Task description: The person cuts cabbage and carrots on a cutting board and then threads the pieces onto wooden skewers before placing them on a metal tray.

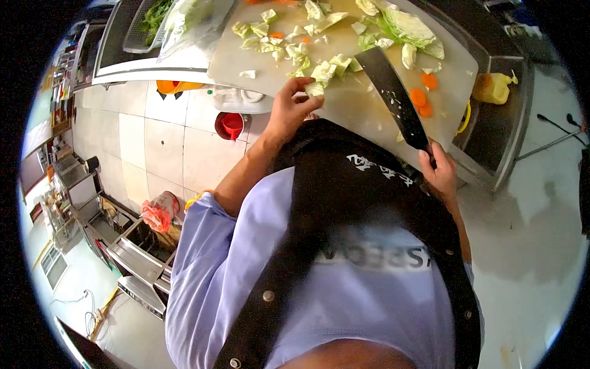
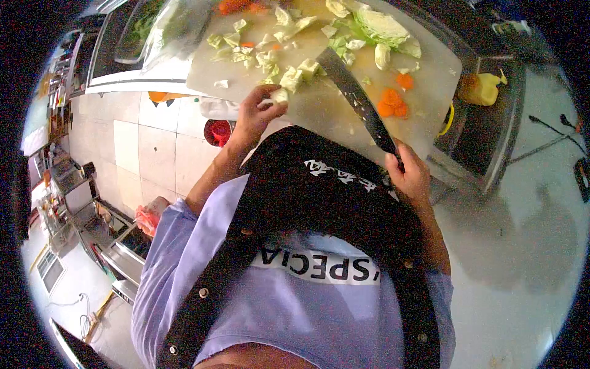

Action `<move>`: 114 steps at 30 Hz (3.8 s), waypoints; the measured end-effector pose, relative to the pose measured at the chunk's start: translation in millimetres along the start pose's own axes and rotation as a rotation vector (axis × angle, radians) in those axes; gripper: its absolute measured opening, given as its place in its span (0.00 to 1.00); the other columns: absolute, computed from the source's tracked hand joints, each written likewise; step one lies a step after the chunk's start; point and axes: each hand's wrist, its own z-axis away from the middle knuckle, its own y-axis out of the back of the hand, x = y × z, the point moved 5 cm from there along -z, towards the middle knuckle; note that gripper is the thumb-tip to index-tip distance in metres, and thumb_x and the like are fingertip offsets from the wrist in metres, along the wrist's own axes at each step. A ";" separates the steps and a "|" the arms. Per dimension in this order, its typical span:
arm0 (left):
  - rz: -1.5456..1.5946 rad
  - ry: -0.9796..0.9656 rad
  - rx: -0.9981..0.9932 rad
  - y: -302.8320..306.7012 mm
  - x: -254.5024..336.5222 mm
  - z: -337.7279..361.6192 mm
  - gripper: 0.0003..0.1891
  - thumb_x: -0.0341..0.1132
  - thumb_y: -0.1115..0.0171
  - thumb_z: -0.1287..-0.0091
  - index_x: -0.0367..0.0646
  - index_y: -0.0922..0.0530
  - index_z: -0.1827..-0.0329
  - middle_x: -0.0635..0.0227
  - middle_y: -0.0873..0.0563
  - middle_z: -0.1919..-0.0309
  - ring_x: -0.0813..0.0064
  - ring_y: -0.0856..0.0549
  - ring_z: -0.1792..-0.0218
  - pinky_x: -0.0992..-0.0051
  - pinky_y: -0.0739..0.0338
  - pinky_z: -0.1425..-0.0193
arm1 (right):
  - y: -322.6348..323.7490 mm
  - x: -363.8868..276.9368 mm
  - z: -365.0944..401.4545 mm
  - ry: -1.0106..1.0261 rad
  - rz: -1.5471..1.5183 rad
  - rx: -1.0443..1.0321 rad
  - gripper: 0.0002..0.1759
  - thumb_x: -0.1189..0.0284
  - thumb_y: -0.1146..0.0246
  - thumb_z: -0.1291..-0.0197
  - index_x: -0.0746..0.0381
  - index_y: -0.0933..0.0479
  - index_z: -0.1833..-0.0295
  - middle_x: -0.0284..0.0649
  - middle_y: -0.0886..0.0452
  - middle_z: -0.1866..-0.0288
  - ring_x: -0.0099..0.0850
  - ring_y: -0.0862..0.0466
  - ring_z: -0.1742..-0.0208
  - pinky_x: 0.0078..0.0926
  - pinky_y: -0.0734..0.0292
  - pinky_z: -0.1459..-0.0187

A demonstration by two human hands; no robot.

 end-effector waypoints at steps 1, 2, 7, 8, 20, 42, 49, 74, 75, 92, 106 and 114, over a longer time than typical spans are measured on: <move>0.221 0.068 0.035 1.8 -11.0 0.9 0.19 0.31 0.39 0.35 0.35 0.29 0.43 0.61 0.19 0.62 0.74 0.19 0.66 0.74 0.20 0.62 | -0.5 -0.4 -1.4 0.017 0.006 -0.005 0.16 0.71 0.40 0.39 0.62 0.25 0.46 0.48 0.20 0.61 0.43 0.17 0.64 0.34 0.23 0.62; 0.443 0.133 0.070 2.7 -19.8 2.2 0.19 0.32 0.39 0.33 0.33 0.29 0.43 0.61 0.19 0.63 0.75 0.19 0.67 0.75 0.20 0.63 | -1.8 -1.2 -3.0 0.034 0.002 -0.002 0.16 0.71 0.40 0.39 0.62 0.25 0.46 0.48 0.20 0.61 0.43 0.17 0.65 0.34 0.23 0.63; 0.933 0.240 0.384 10.9 -47.2 15.3 0.12 0.32 0.39 0.32 0.36 0.28 0.52 0.64 0.20 0.62 0.71 0.19 0.67 0.73 0.19 0.61 | -11.2 -9.6 -12.6 0.075 -0.026 -0.054 0.16 0.71 0.39 0.40 0.62 0.25 0.47 0.48 0.20 0.64 0.44 0.18 0.66 0.35 0.23 0.65; 0.957 0.219 0.419 11.0 -49.8 14.3 0.12 0.31 0.38 0.33 0.36 0.28 0.52 0.64 0.20 0.62 0.71 0.19 0.67 0.72 0.18 0.61 | -14.1 -13.4 -16.2 0.077 -0.031 -0.077 0.16 0.71 0.39 0.40 0.62 0.25 0.47 0.48 0.20 0.63 0.44 0.17 0.66 0.35 0.23 0.64; 0.742 0.297 0.812 13.4 -45.1 19.7 0.16 0.31 0.31 0.40 0.41 0.28 0.54 0.66 0.21 0.68 0.80 0.25 0.76 0.77 0.30 0.79 | -49.4 -62.7 -55.5 0.216 -0.050 -0.212 0.16 0.70 0.40 0.40 0.58 0.25 0.45 0.48 0.18 0.58 0.47 0.17 0.60 0.39 0.22 0.62; 0.650 0.206 0.771 17.1 -57.3 17.2 0.12 0.30 0.33 0.39 0.35 0.27 0.61 0.71 0.25 0.79 0.83 0.29 0.84 0.81 0.34 0.85 | -59.1 -73.8 -66.2 0.227 0.069 -0.352 0.15 0.69 0.42 0.37 0.58 0.28 0.45 0.48 0.18 0.57 0.49 0.18 0.59 0.43 0.21 0.62; 0.631 0.183 0.705 19.5 -53.9 17.7 0.12 0.30 0.32 0.39 0.34 0.27 0.62 0.70 0.25 0.79 0.82 0.29 0.84 0.80 0.34 0.83 | -70.4 -79.7 -79.0 0.174 0.114 -0.440 0.10 0.67 0.45 0.36 0.61 0.30 0.55 0.53 0.21 0.68 0.55 0.19 0.65 0.50 0.25 0.67; 1.312 0.283 0.209 33.4 -40.2 17.5 0.16 0.41 0.36 0.35 0.37 0.24 0.53 0.62 0.19 0.63 0.70 0.22 0.63 0.73 0.24 0.60 | -21.3 -31.0 -50.3 -0.032 0.001 0.049 0.18 0.68 0.40 0.38 0.61 0.27 0.44 0.48 0.19 0.62 0.39 0.18 0.62 0.34 0.24 0.60; 1.361 0.323 0.160 30.3 -38.3 15.5 0.18 0.43 0.34 0.37 0.39 0.23 0.52 0.61 0.19 0.61 0.68 0.23 0.60 0.71 0.25 0.57 | -12.0 -23.8 -47.1 -0.052 0.073 0.147 0.20 0.68 0.40 0.38 0.60 0.27 0.41 0.48 0.19 0.59 0.38 0.17 0.60 0.33 0.24 0.58; 0.241 -0.035 -0.089 -8.0 57.3 -96.9 0.19 0.37 0.41 0.32 0.38 0.27 0.41 0.65 0.17 0.57 0.75 0.20 0.59 0.77 0.25 0.54 | -12.5 142.4 -26.2 -0.486 0.540 0.393 0.31 0.66 0.41 0.36 0.54 0.43 0.29 0.50 0.26 0.44 0.50 0.24 0.45 0.46 0.25 0.51; -1.083 -0.164 0.018 -28.4 37.5 -165.5 0.18 0.50 0.36 0.44 0.54 0.16 0.53 0.57 0.13 0.62 0.54 0.15 0.60 0.61 0.21 0.55 | -4.6 135.2 -34.1 -0.521 0.605 0.178 0.32 0.63 0.41 0.38 0.57 0.41 0.29 0.48 0.27 0.39 0.49 0.28 0.39 0.50 0.33 0.42; -1.022 -0.240 0.055 -27.9 47.5 -143.3 0.20 0.48 0.36 0.42 0.53 0.18 0.48 0.60 0.13 0.62 0.58 0.14 0.59 0.63 0.21 0.54 | 4.8 136.6 -44.1 -0.418 0.666 0.246 0.28 0.63 0.41 0.38 0.56 0.35 0.33 0.48 0.26 0.43 0.48 0.26 0.41 0.52 0.29 0.46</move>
